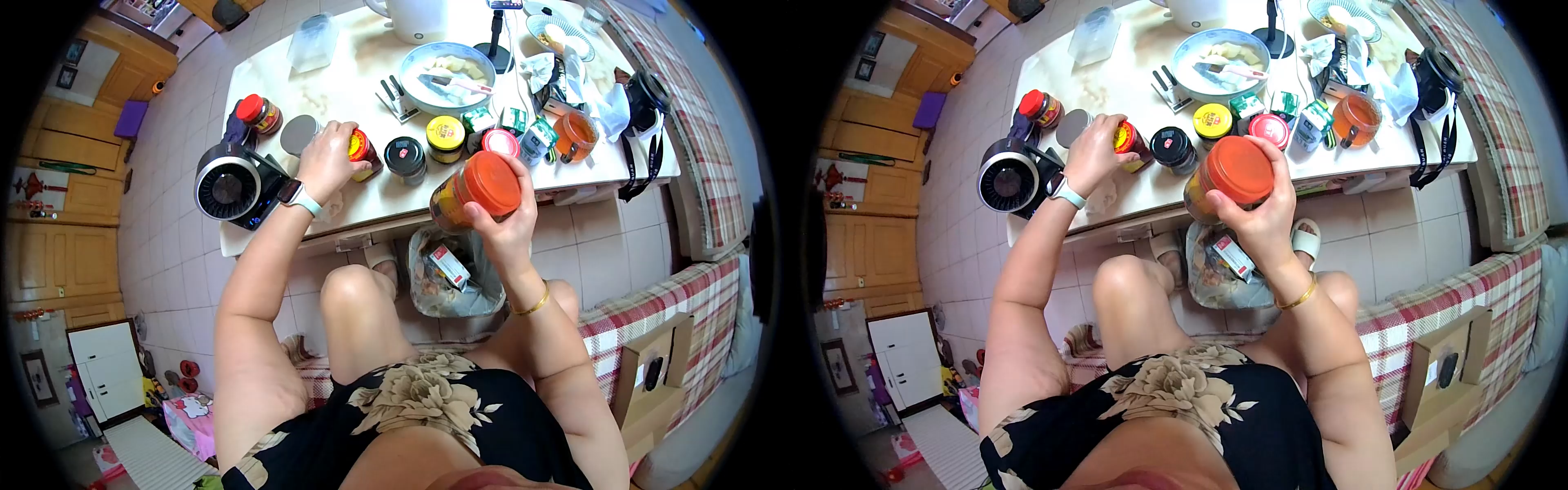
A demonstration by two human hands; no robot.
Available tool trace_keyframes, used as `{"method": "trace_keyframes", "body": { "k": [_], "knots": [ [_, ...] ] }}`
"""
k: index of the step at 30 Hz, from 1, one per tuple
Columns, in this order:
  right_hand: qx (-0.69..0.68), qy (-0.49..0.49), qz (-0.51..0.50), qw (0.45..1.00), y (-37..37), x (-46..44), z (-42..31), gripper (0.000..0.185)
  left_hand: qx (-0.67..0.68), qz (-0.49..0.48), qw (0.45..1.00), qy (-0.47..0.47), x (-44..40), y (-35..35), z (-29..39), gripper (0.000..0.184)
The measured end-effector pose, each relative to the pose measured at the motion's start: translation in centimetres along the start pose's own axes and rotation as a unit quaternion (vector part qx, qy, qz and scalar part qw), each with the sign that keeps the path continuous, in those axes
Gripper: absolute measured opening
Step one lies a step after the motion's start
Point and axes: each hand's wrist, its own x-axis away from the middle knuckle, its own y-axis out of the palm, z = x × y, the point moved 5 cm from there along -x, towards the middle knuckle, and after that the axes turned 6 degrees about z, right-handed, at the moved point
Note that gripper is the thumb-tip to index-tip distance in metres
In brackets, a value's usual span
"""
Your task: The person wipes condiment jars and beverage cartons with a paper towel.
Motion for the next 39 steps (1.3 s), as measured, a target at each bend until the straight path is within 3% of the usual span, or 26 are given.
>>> {"method": "trace_keyframes", "body": {
  "k": [7, 13, 16, 31, 33, 34, 37, 38, 39],
  "knots": [
    [0.002, 0.008, 0.011, 1.0, -1.0, -0.4, 0.4, 0.081, -0.011, -0.004, 1.0, 0.013, -4.4, -1.7, -0.3, 0.066],
    [-0.005, 0.03, 0.01, 0.999, -0.7, -0.1, 0.9, 0.083, -0.09, 0.089, 0.992, 0.008, -14.3, -1.7, -3.8, 0.062],
    [-0.024, 0.044, 0.012, 0.999, -0.4, -0.2, 1.5, 0.084, -0.105, 0.053, 0.993, -0.003, -18.7, 0.7, -5.5, 0.067],
    [-0.022, 0.059, -0.002, 0.998, -0.5, 0.0, 2.1, 0.09, 0.047, 0.107, 0.993, 0.018, -25.5, 7.3, -7.0, 0.073],
    [-0.037, 0.069, -0.003, 0.997, -0.5, 0.1, 2.1, 0.09, -0.076, 0.271, 0.959, 0.017, -24.1, 5.2, -6.0, 0.068],
    [-0.036, 0.068, -0.002, 0.997, -0.7, 0.1, 2.0, 0.09, -0.039, 0.332, 0.942, 0.038, -22.8, 3.3, -5.1, 0.054],
    [-0.054, 0.066, -0.003, 0.996, -0.7, 0.2, 1.8, 0.09, 0.04, 0.349, 0.934, 0.066, -18.4, -0.3, -1.2, 0.038],
    [-0.057, 0.067, -0.004, 0.996, -0.7, 0.3, 1.7, 0.089, 0.128, 0.288, 0.948, 0.057, -17.0, -0.4, 0.5, 0.031],
    [-0.06, 0.07, -0.005, 0.996, -0.7, 0.3, 1.6, 0.089, 0.162, 0.163, 0.973, 0.014, -16.2, 0.5, 1.7, 0.035]
  ]
}}
